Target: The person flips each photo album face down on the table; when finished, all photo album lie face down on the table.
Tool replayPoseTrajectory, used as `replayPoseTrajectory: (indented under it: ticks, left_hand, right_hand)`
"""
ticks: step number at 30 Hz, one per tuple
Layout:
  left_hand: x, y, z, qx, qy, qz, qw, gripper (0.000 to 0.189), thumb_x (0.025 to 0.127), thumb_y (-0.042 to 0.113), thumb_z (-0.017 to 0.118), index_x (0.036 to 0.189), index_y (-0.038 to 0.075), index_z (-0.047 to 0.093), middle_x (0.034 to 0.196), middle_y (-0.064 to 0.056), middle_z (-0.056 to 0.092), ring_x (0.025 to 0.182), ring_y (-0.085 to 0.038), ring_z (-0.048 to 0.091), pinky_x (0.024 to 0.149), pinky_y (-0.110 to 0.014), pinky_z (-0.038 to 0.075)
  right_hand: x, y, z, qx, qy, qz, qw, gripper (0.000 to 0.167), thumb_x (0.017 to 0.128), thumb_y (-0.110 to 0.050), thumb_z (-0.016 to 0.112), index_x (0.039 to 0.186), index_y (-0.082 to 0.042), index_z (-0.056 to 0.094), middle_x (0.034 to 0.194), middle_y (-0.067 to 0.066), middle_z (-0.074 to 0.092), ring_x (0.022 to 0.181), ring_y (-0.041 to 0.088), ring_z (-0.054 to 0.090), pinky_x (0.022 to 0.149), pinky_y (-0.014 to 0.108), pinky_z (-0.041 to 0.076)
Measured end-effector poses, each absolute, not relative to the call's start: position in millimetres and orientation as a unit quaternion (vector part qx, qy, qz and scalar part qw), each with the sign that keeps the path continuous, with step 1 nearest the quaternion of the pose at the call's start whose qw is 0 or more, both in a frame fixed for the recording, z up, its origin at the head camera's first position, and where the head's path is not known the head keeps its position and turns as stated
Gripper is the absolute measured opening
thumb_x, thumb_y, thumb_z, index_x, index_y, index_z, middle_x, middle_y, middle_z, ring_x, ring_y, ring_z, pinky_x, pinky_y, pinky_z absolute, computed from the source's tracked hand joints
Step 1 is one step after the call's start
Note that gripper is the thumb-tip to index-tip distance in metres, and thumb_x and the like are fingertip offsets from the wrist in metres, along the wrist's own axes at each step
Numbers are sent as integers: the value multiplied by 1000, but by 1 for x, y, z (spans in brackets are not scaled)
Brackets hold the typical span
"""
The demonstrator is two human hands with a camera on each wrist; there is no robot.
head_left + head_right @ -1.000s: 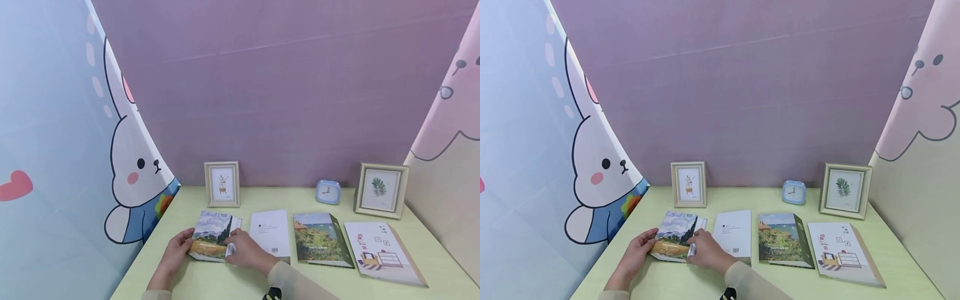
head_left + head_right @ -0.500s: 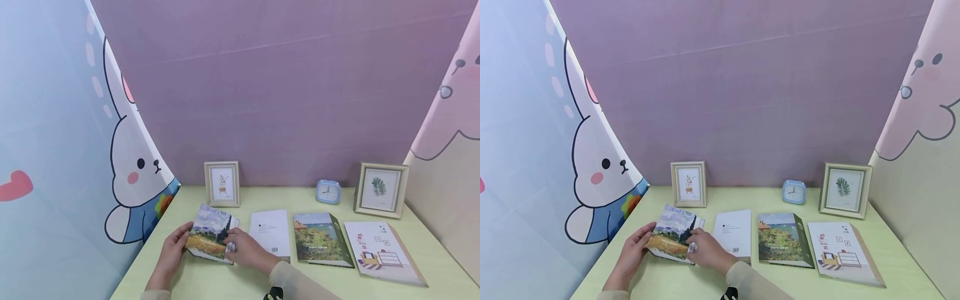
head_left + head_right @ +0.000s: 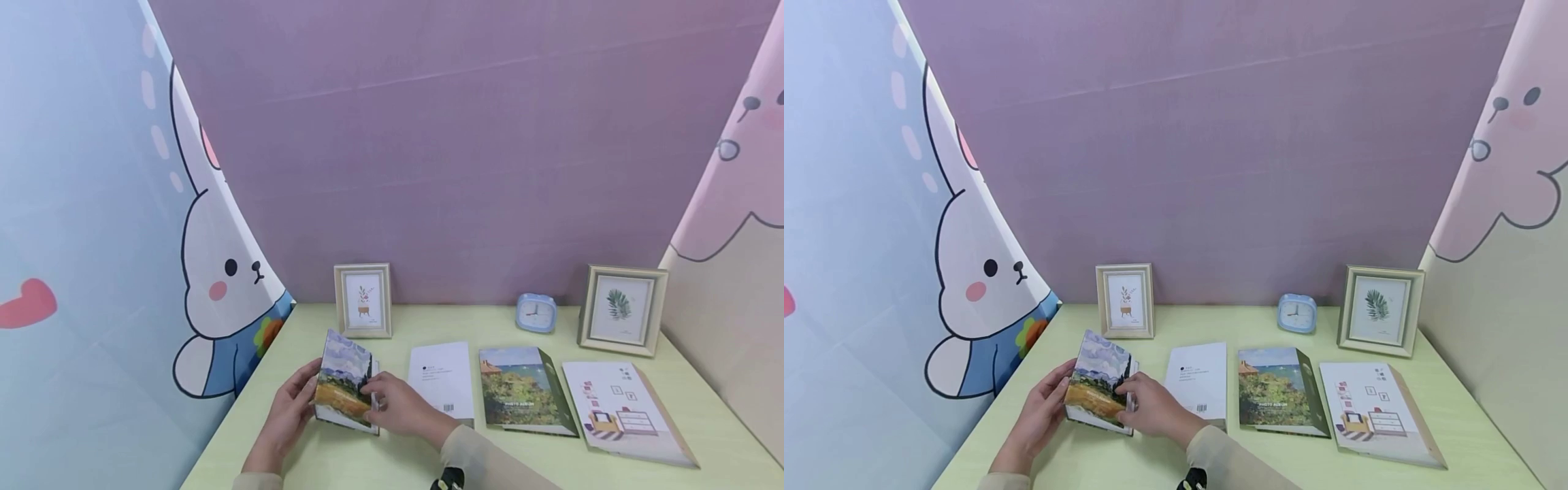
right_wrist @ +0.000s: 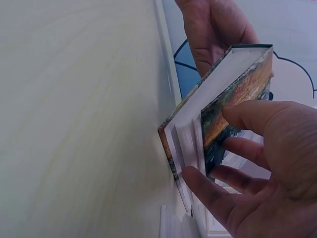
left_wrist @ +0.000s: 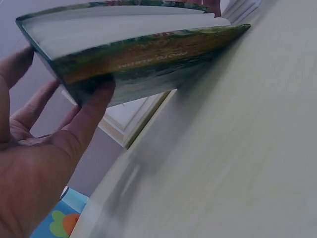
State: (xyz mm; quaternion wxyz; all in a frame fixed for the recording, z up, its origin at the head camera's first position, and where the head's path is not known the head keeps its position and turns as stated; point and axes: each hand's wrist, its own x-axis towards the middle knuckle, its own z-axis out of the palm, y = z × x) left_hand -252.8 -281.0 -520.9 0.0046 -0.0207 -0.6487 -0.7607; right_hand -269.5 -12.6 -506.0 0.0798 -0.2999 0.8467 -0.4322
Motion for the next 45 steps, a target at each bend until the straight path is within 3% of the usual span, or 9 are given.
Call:
replayPoseTrajectory:
  ticks: [5, 11, 21, 27, 32, 36, 40, 45]
  left_hand:
    - [-253, -279, -523, -36, -654, -755, 16, 47, 109, 22, 59, 154, 12, 49, 154, -9, 50, 127, -21, 62, 97, -40, 60]
    - [-251, -277, -524, -76, -644, -761, 12, 49, 109, 14, 57, 155, 8, 44, 161, -10, 42, 135, -19, 57, 105, -38, 55]
    - [-250, -273, -520, -127, -644, -755, -4, 49, 110, 8, 52, 158, 12, 42, 165, -2, 41, 147, -30, 43, 112, -37, 49]
    - [-249, -272, -521, -167, -640, -750, -24, 52, 110, 4, 46, 161, 8, 35, 167, -9, 37, 148, -22, 43, 114, -35, 46]
    - [-250, -270, -523, -176, -635, -751, -52, 52, 110, 2, 44, 161, 6, 37, 165, -14, 39, 148, -21, 43, 114, -34, 45]
    - [-251, -268, -523, -163, -652, -737, -75, 50, 111, 7, 46, 161, 14, 42, 165, -12, 40, 148, -27, 43, 114, -41, 47]
    - [-250, -267, -522, -162, -658, -729, -94, 52, 110, 8, 48, 161, 17, 42, 166, -9, 39, 149, -39, 39, 115, -52, 45]
    - [-251, -265, -522, -172, -662, -721, -109, 53, 109, 10, 53, 161, 16, 42, 167, -10, 35, 150, -48, 33, 113, -53, 47]
  right_hand:
    - [-267, -11, -504, -306, 850, -422, 75, 51, 91, -27, 82, 139, -19, 66, 125, -5, 61, 115, 22, 65, 88, 29, 59]
    - [-266, -11, -498, -306, 837, -446, 81, 57, 92, -36, 82, 143, -19, 63, 130, -1, 62, 119, 28, 64, 81, 26, 58]
    - [-266, -16, -495, -303, 766, -551, 135, 63, 92, -31, 84, 148, -21, 57, 138, 5, 58, 114, 24, 66, 82, 25, 60]
    - [-267, -15, -497, -301, 749, -576, 130, 70, 93, -32, 82, 154, -29, 49, 147, -1, 54, 116, 25, 65, 84, 27, 60]
    - [-266, -13, -495, -298, 737, -596, 110, 68, 95, -32, 80, 155, -29, 47, 147, 7, 55, 111, 24, 67, 82, 29, 61]
    - [-265, -10, -490, -285, 728, -614, 108, 62, 99, -34, 75, 155, -29, 48, 147, 11, 56, 105, 20, 68, 80, 39, 64]
    - [-266, -7, -486, -277, 714, -631, 126, 57, 103, -37, 69, 154, -24, 48, 149, 14, 53, 105, 27, 70, 79, 51, 65]
    - [-269, -4, -485, -271, 705, -642, 135, 57, 103, -38, 68, 152, -18, 48, 149, 17, 52, 106, 35, 71, 78, 51, 65]
